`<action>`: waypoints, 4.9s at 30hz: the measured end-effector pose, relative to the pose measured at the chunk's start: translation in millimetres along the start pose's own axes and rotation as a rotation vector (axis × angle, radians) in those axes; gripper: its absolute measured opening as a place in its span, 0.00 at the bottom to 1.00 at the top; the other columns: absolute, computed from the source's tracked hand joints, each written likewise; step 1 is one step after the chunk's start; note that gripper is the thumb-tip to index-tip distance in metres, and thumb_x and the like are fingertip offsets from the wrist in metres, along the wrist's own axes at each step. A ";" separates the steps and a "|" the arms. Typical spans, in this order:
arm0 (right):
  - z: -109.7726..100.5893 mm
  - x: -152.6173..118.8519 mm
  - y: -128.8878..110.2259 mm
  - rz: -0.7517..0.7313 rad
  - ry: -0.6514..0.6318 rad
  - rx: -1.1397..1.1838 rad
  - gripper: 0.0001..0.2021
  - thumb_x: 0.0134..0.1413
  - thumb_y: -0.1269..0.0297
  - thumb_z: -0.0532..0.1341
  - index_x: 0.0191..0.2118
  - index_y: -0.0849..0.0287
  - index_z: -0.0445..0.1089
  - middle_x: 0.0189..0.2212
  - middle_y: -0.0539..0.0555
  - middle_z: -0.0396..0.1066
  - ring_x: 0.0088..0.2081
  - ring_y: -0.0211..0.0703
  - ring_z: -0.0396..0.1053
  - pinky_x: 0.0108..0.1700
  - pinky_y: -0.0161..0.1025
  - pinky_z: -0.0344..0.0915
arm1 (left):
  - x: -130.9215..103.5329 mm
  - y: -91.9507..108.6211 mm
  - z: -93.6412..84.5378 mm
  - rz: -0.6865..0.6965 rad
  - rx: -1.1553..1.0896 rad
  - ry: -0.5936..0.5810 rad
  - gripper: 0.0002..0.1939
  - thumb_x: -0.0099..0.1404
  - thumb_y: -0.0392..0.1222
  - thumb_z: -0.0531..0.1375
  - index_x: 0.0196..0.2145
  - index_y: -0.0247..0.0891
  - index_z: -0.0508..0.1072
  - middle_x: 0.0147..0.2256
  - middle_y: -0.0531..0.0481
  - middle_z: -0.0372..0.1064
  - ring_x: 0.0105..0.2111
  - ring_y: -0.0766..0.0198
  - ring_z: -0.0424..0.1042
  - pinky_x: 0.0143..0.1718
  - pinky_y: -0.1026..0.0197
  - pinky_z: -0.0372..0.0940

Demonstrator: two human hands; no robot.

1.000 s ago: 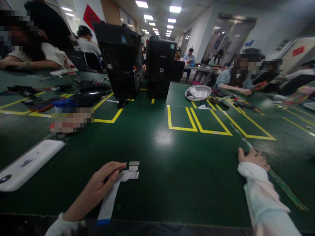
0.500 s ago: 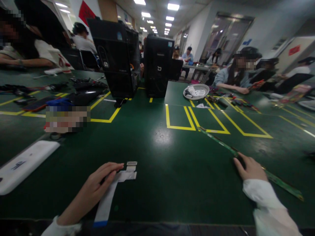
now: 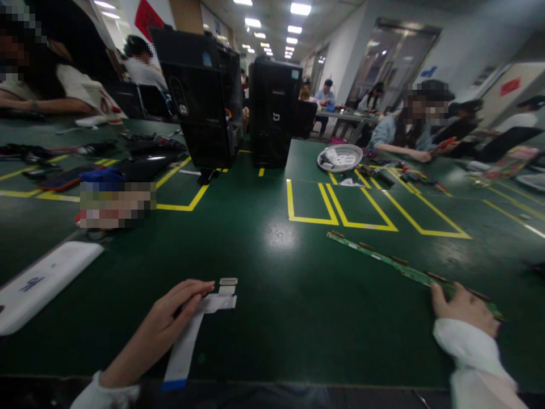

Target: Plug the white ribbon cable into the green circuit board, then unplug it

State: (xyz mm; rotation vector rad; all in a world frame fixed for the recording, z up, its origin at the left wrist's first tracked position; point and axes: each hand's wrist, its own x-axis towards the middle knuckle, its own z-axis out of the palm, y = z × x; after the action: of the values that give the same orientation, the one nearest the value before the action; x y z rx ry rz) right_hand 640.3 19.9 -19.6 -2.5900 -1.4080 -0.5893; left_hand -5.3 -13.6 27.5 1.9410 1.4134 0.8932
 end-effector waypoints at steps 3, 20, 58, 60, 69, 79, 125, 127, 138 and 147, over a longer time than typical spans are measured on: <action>-3.6 6.3 -9.9 0.076 -0.125 0.035 0.45 0.54 0.37 0.39 0.58 0.74 0.67 0.47 0.85 0.67 0.47 0.73 0.69 0.41 0.61 0.61 | 0.4 -1.3 0.7 0.006 -0.002 -0.012 0.16 0.72 0.45 0.50 0.52 0.46 0.72 0.49 0.48 0.71 0.49 0.61 0.71 0.51 0.55 0.67; -28.4 -13.2 -167.7 -0.745 0.076 0.447 0.28 0.62 0.48 0.47 0.58 0.62 0.65 0.50 0.66 0.70 0.54 0.57 0.66 0.57 0.62 0.59 | 2.1 2.8 0.2 0.001 -0.014 -0.003 0.16 0.72 0.45 0.50 0.51 0.45 0.72 0.48 0.47 0.71 0.49 0.60 0.71 0.51 0.55 0.67; -85.2 -65.4 -307.9 -1.325 -0.003 0.700 0.21 0.66 0.57 0.49 0.58 0.60 0.66 0.59 0.64 0.62 0.61 0.53 0.59 0.61 0.58 0.58 | 1.0 5.1 -1.4 0.007 -0.005 -0.001 0.15 0.71 0.44 0.51 0.51 0.45 0.73 0.48 0.47 0.72 0.48 0.59 0.72 0.49 0.55 0.69; -82.3 -64.9 -307.1 -1.341 -0.020 0.702 0.21 0.66 0.57 0.49 0.58 0.60 0.65 0.58 0.64 0.63 0.61 0.53 0.58 0.61 0.59 0.58 | 1.4 5.4 -1.2 0.003 -0.003 0.008 0.15 0.71 0.44 0.51 0.50 0.45 0.73 0.47 0.47 0.73 0.47 0.59 0.72 0.49 0.55 0.69; -80.5 -68.6 -306.1 -1.326 -0.068 0.661 0.21 0.65 0.56 0.50 0.58 0.56 0.67 0.57 0.61 0.65 0.63 0.54 0.55 0.62 0.60 0.57 | 0.6 4.5 -3.4 0.044 0.116 0.084 0.15 0.70 0.44 0.52 0.50 0.48 0.74 0.48 0.47 0.72 0.50 0.57 0.69 0.51 0.50 0.68; -75.6 -70.4 -306.7 -1.332 -0.057 0.696 0.21 0.65 0.56 0.52 0.59 0.57 0.66 0.57 0.62 0.65 0.61 0.53 0.57 0.60 0.58 0.59 | -2.0 29.9 7.4 0.270 0.431 -0.177 0.26 0.69 0.44 0.54 0.64 0.50 0.60 0.64 0.51 0.58 0.66 0.52 0.51 0.62 0.45 0.59; -83.8 -74.4 -306.0 -1.295 -0.132 0.704 0.23 0.65 0.56 0.52 0.61 0.58 0.63 0.58 0.62 0.63 0.61 0.55 0.56 0.60 0.58 0.59 | 67.7 55.4 67.0 0.274 0.597 -0.208 0.28 0.70 0.51 0.52 0.62 0.32 0.61 0.62 0.40 0.61 0.62 0.51 0.61 0.61 0.46 0.59; -83.7 -74.1 -306.0 -1.298 -0.136 0.709 0.23 0.64 0.56 0.53 0.62 0.57 0.63 0.58 0.62 0.63 0.61 0.55 0.57 0.60 0.58 0.59 | 68.5 54.7 66.8 0.274 0.590 -0.215 0.28 0.70 0.50 0.52 0.62 0.32 0.60 0.62 0.40 0.61 0.62 0.51 0.60 0.61 0.46 0.59; -83.4 -73.3 -305.9 -1.308 -0.124 0.720 0.24 0.63 0.55 0.54 0.61 0.58 0.64 0.58 0.62 0.63 0.60 0.55 0.57 0.60 0.58 0.60 | 74.7 47.8 62.5 0.286 0.544 -0.273 0.26 0.71 0.49 0.50 0.63 0.34 0.60 0.63 0.42 0.60 0.64 0.52 0.57 0.63 0.46 0.56; -80.0 -73.8 -306.0 -1.297 -0.111 0.730 0.24 0.63 0.53 0.54 0.60 0.58 0.65 0.58 0.61 0.63 0.60 0.55 0.58 0.60 0.57 0.59 | 78.8 44.0 58.5 0.322 0.527 -0.291 0.25 0.72 0.46 0.50 0.62 0.35 0.61 0.63 0.43 0.60 0.64 0.55 0.57 0.64 0.48 0.54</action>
State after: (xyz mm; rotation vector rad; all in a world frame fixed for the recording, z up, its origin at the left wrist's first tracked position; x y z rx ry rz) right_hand 328.7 108.2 3.7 -0.9604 -2.5727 0.0418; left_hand 83.3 46.1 39.9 2.6215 1.2658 0.3535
